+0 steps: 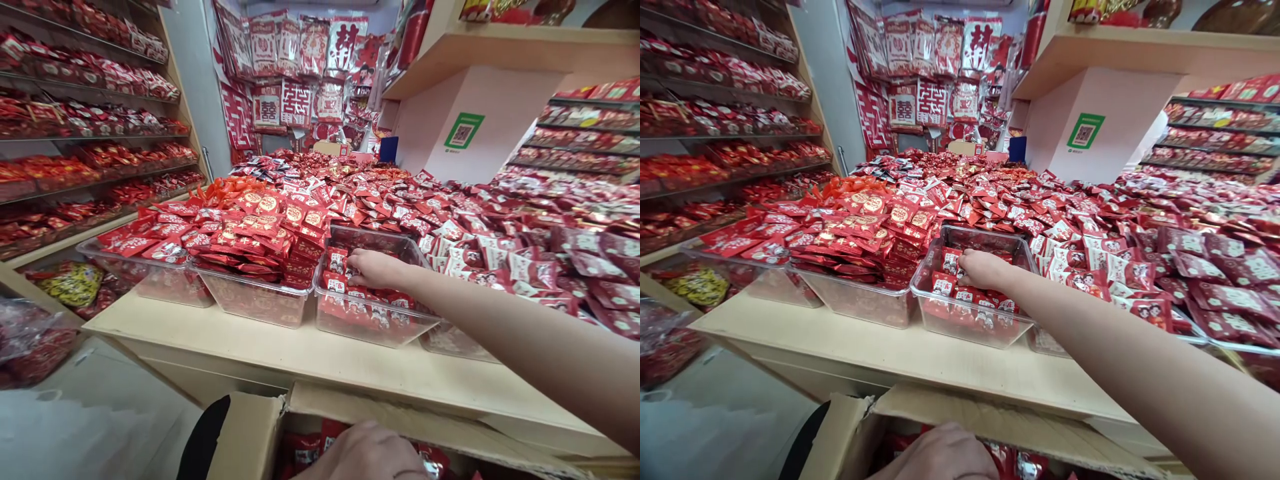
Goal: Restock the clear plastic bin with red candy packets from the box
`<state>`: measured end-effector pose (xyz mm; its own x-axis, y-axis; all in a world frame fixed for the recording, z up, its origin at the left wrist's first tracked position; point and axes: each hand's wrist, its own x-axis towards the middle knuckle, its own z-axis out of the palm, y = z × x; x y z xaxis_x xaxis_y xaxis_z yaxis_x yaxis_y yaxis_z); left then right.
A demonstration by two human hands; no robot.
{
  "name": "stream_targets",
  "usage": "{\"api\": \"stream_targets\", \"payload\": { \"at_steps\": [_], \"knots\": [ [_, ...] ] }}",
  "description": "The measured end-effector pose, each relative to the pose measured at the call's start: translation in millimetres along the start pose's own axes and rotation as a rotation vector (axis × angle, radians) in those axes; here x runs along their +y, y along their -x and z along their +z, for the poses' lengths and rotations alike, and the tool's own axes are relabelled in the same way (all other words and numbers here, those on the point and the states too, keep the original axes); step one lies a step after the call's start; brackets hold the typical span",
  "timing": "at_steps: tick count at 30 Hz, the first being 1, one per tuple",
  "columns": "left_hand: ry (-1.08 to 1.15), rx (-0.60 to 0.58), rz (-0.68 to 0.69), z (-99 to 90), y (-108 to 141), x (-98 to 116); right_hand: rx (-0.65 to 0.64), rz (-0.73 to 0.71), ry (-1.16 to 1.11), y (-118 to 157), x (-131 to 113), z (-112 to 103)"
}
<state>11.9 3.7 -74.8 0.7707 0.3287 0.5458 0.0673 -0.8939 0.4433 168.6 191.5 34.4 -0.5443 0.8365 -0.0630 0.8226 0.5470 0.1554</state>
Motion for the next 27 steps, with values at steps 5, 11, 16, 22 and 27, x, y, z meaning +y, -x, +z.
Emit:
{"api": "stream_targets", "payload": {
  "at_steps": [5,11,16,22,27],
  "knots": [
    [0.039,0.038,-0.036,5.7,3.2,-4.1,-0.015,0.062,0.026,-10.1,6.6,-6.9],
    [0.047,-0.022,-0.038,2.4,0.3,-1.4,-0.023,0.044,0.075,-19.3,5.7,-5.3],
    [0.046,-0.001,-0.020,1.9,0.8,0.8,-0.212,0.087,0.056,-28.4,-6.1,-14.0],
    [0.017,-0.028,0.001,-5.2,-2.4,4.0,-0.293,0.114,-0.026,-33.2,-10.1,-26.2],
    [0.051,0.010,0.013,-3.9,-2.1,2.6,-0.196,0.128,-0.016,-30.5,0.8,-17.6]
  ]
}}
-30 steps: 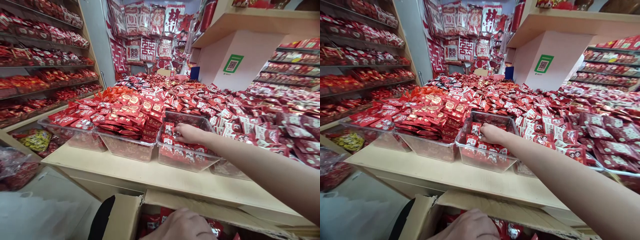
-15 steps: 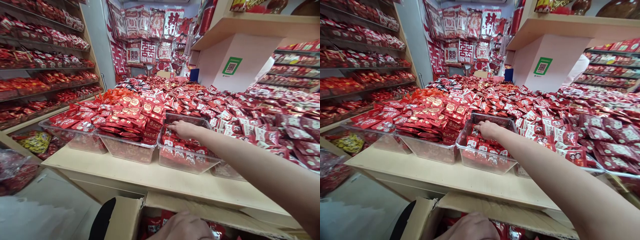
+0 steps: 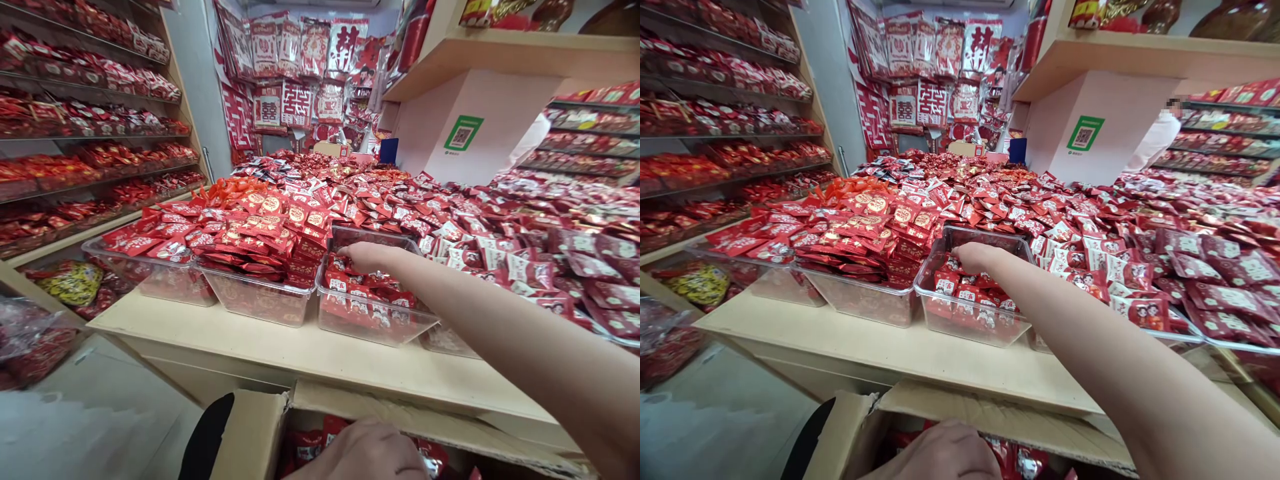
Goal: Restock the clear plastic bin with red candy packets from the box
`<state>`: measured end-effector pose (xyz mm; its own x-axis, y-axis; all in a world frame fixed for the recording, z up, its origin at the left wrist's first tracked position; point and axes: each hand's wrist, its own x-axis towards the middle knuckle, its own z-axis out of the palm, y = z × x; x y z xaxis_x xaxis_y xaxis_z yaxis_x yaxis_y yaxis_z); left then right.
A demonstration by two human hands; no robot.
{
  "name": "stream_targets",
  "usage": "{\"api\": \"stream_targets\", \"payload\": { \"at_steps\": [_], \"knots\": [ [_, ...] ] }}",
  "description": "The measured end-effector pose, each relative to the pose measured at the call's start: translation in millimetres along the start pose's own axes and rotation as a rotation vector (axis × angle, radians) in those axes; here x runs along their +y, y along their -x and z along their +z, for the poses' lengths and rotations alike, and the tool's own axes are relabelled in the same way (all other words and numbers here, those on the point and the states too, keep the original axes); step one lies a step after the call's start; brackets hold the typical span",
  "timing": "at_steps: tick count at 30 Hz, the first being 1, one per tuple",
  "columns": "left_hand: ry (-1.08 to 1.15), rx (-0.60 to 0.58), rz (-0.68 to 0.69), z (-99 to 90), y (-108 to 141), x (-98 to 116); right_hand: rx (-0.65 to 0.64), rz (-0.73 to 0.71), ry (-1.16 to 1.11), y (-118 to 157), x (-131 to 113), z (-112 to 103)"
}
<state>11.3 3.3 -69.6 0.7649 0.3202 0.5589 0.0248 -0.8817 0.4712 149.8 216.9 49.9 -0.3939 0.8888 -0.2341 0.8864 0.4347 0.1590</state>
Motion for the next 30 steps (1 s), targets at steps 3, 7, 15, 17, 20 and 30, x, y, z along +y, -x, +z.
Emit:
{"api": "stream_targets", "payload": {
  "at_steps": [3,7,15,17,20,30],
  "knots": [
    [-0.031,0.016,-0.008,3.4,0.6,-1.8,0.030,-0.005,0.008,2.3,4.8,2.4],
    [-0.023,0.079,0.008,4.9,-0.5,-3.3,0.053,-0.008,0.009,9.2,5.9,1.1],
    [-0.059,0.063,0.007,3.0,-2.5,-1.4,0.097,-0.048,-0.023,14.4,10.1,6.1],
    [-0.039,0.062,0.001,3.8,-0.8,-2.2,0.104,-0.034,-0.027,17.0,13.5,5.1],
    [0.003,0.083,-0.017,5.9,2.8,-4.4,0.126,-0.018,-0.012,24.9,17.2,1.3],
    [-0.061,-0.016,0.029,-6.1,-4.5,0.9,0.004,0.083,0.072,46.4,12.6,23.0]
  ]
}}
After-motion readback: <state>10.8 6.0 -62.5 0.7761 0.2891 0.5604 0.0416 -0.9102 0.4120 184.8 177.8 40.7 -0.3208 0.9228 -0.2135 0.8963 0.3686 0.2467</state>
